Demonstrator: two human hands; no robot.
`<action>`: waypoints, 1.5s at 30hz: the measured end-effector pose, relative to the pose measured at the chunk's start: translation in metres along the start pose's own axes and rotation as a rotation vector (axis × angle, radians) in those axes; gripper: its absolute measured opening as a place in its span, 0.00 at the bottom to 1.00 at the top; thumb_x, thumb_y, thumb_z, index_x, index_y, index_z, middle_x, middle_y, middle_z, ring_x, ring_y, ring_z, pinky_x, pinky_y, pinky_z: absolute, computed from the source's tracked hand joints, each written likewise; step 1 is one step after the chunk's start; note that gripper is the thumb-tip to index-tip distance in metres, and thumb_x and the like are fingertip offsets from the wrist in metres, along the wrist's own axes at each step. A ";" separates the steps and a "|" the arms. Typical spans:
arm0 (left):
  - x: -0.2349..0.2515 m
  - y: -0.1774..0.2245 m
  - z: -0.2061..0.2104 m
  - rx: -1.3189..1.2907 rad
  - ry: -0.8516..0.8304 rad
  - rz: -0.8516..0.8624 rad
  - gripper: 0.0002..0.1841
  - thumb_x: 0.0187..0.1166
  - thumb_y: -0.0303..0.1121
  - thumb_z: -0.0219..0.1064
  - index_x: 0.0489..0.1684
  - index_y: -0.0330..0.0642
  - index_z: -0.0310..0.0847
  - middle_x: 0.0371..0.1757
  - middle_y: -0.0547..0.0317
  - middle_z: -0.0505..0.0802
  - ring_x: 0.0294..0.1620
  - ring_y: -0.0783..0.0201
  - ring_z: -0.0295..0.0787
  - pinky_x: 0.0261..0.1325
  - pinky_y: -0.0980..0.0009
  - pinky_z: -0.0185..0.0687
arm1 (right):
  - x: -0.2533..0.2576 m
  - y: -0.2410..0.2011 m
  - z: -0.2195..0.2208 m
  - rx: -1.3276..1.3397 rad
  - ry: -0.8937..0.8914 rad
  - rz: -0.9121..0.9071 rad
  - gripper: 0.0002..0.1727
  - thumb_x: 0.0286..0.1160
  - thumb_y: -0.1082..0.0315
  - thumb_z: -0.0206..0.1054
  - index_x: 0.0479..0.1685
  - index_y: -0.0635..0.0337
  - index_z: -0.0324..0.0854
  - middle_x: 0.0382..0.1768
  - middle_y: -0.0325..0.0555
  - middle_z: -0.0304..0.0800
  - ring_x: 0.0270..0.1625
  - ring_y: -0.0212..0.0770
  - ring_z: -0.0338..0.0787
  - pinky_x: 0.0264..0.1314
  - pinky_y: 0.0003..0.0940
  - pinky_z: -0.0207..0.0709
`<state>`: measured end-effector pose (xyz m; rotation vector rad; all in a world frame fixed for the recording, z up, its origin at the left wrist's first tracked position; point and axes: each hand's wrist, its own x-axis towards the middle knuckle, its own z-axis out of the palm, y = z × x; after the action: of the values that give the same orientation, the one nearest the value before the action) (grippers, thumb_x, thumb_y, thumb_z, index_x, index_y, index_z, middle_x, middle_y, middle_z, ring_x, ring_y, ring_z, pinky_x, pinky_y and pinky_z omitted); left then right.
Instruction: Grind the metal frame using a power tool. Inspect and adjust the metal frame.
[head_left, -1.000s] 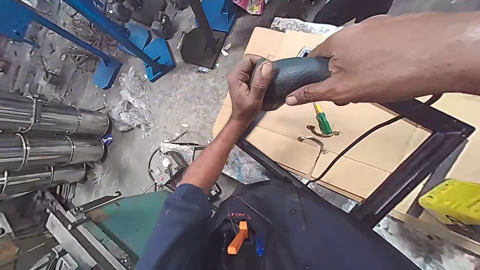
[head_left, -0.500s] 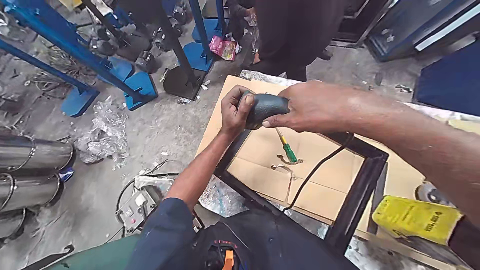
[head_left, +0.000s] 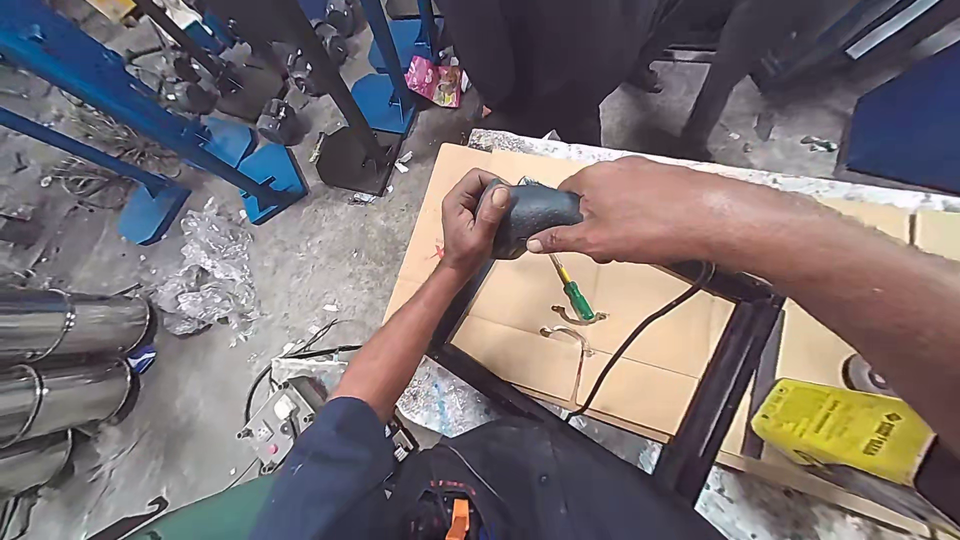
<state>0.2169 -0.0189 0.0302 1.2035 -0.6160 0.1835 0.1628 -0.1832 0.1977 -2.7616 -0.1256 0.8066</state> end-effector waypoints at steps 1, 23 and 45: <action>0.001 -0.001 0.000 0.005 0.000 0.001 0.31 0.78 0.65 0.65 0.36 0.40 0.82 0.26 0.63 0.87 0.27 0.72 0.85 0.33 0.72 0.85 | 0.001 0.000 0.000 0.000 0.001 0.000 0.29 0.71 0.31 0.70 0.32 0.50 0.82 0.17 0.39 0.81 0.20 0.39 0.83 0.23 0.43 0.78; -0.008 -0.007 -0.004 0.032 0.023 0.037 0.33 0.78 0.67 0.63 0.36 0.39 0.82 0.27 0.62 0.88 0.27 0.71 0.85 0.34 0.71 0.86 | 0.009 -0.008 0.005 -0.054 -0.061 0.031 0.28 0.73 0.34 0.71 0.31 0.52 0.82 0.20 0.42 0.82 0.23 0.42 0.84 0.26 0.47 0.79; -0.012 -0.009 -0.001 0.127 0.135 0.116 0.30 0.83 0.65 0.58 0.38 0.43 0.80 0.28 0.66 0.87 0.29 0.72 0.86 0.37 0.71 0.87 | 0.038 -0.005 -0.004 0.015 -0.122 -0.058 0.20 0.70 0.48 0.80 0.42 0.56 0.86 0.21 0.45 0.84 0.21 0.42 0.81 0.27 0.47 0.79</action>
<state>0.2115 -0.0189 0.0160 1.2671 -0.5626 0.4038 0.1965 -0.1737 0.1826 -2.6807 -0.2208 0.9558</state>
